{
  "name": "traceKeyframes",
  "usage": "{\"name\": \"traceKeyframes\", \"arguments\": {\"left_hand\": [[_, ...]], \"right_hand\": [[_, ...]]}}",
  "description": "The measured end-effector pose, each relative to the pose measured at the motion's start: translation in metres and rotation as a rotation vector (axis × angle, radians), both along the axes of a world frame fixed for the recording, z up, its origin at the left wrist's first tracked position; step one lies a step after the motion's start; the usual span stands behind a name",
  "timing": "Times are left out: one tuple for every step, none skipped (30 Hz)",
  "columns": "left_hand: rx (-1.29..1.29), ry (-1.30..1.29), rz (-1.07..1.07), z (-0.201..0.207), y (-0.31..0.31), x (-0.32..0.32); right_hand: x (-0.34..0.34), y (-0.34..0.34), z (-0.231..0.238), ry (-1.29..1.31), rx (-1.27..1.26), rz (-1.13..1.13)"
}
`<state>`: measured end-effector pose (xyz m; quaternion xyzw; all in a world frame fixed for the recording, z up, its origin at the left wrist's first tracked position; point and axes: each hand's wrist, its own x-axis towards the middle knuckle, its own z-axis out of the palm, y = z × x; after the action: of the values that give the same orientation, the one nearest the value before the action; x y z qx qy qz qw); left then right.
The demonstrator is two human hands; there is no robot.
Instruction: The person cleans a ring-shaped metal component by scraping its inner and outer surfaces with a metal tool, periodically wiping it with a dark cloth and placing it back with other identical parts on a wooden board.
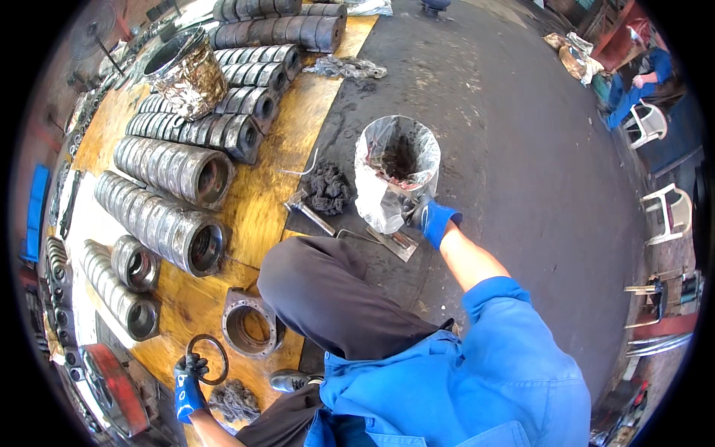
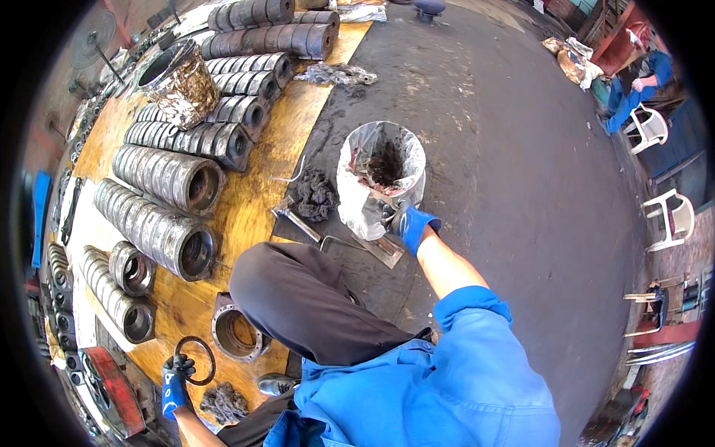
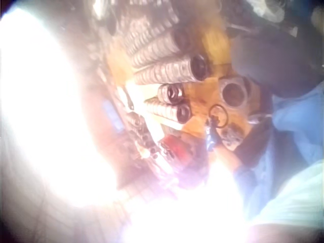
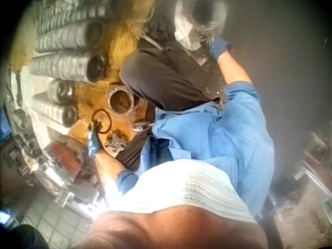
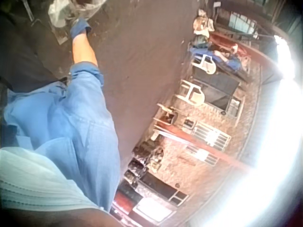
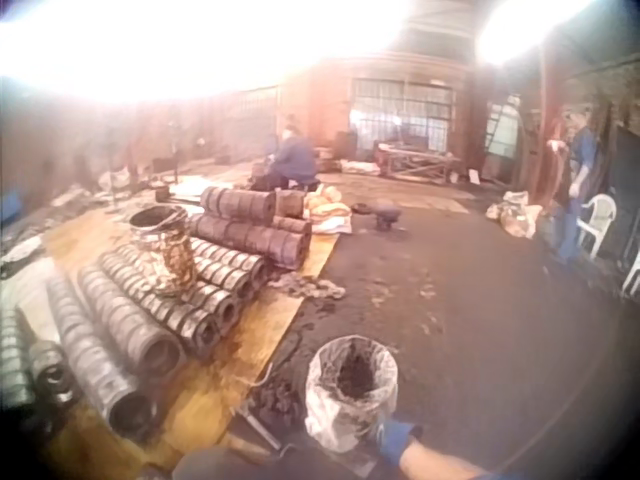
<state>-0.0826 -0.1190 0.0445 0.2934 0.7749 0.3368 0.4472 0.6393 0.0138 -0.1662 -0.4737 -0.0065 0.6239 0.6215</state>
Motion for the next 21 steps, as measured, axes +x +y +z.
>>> {"name": "traceKeyframes", "arguments": {"left_hand": [[0.007,-0.01,0.0,-0.003,-0.001,-0.006],[0.012,-0.023,-0.003,-0.005,-0.002,-0.008],[0.012,-0.021,-0.009,-0.007,-0.004,-0.009],[0.018,-0.028,-0.003,-0.008,-0.005,-0.01],[0.025,-0.037,0.005,-0.009,-0.006,-0.009],[0.027,-0.037,0.002,-0.008,-0.006,-0.007],[0.026,-0.036,0.009,-0.007,-0.007,-0.006],[0.027,-0.034,0.018,-0.006,-0.008,-0.005],[0.029,-0.033,0.018,-0.006,-0.009,-0.006],[0.025,-0.027,0.013,-0.006,-0.009,-0.008],[0.02,-0.022,0.008,-0.005,-0.009,-0.007],[0.022,-0.022,0.009,-0.004,-0.009,-0.005],[0.028,-0.02,0.017,-0.003,-0.009,-0.003],[0.035,-0.017,0.026,-0.001,-0.009,0.0],[0.035,-0.017,0.027,-0.002,-0.009,-0.002],[0.026,-0.01,0.027,-0.003,-0.009,-0.004],[0.016,-0.005,0.027,-0.003,-0.008,-0.004],[0.016,-0.006,0.028,-0.002,-0.009,-0.002],[0.038,-0.02,0.02,-0.001,-0.01,0.0],[0.061,-0.034,0.012,0.001,-0.01,0.003],[0.061,-0.035,0.014,0.003,-0.01,0.005]], "right_hand": [[-0.004,-0.001,-0.002,0.004,0.007,0.0],[-0.009,-0.001,-0.002,0.0,0.012,0.003],[-0.014,0.001,-0.002,-0.002,0.022,0.011],[-0.019,0.002,-0.002,-0.014,0.028,0.019],[-0.024,0.005,-0.002,-0.025,0.036,0.027],[-0.028,0.006,-0.002,-0.033,0.041,0.033],[-0.031,0.006,-0.002,-0.042,0.045,0.038],[-0.033,0.005,-0.003,-0.043,0.051,0.038],[-0.034,0.004,-0.004,-0.045,0.049,0.041],[-0.036,0.001,-0.006,-0.045,0.051,0.04],[-0.037,-0.003,-0.008,-0.045,0.049,0.037],[-0.037,-0.006,-0.01,-0.051,0.047,0.035],[-0.038,-0.009,-0.011,-0.052,0.046,0.032],[-0.038,-0.01,-0.011,-0.061,0.046,0.034],[-0.04,-0.01,-0.011,-0.067,0.046,0.035],[-0.041,-0.01,-0.012,-0.075,0.047,0.038],[-0.042,-0.008,-0.01,-0.094,0.048,0.043],[-0.044,-0.006,-0.009,-0.108,0.053,0.045],[-0.045,-0.002,-0.007,-0.128,0.056,0.051],[-0.047,0.002,-0.005,-0.147,0.06,0.057],[-0.048,0.007,-0.002,-0.167,0.067,0.06]]}}
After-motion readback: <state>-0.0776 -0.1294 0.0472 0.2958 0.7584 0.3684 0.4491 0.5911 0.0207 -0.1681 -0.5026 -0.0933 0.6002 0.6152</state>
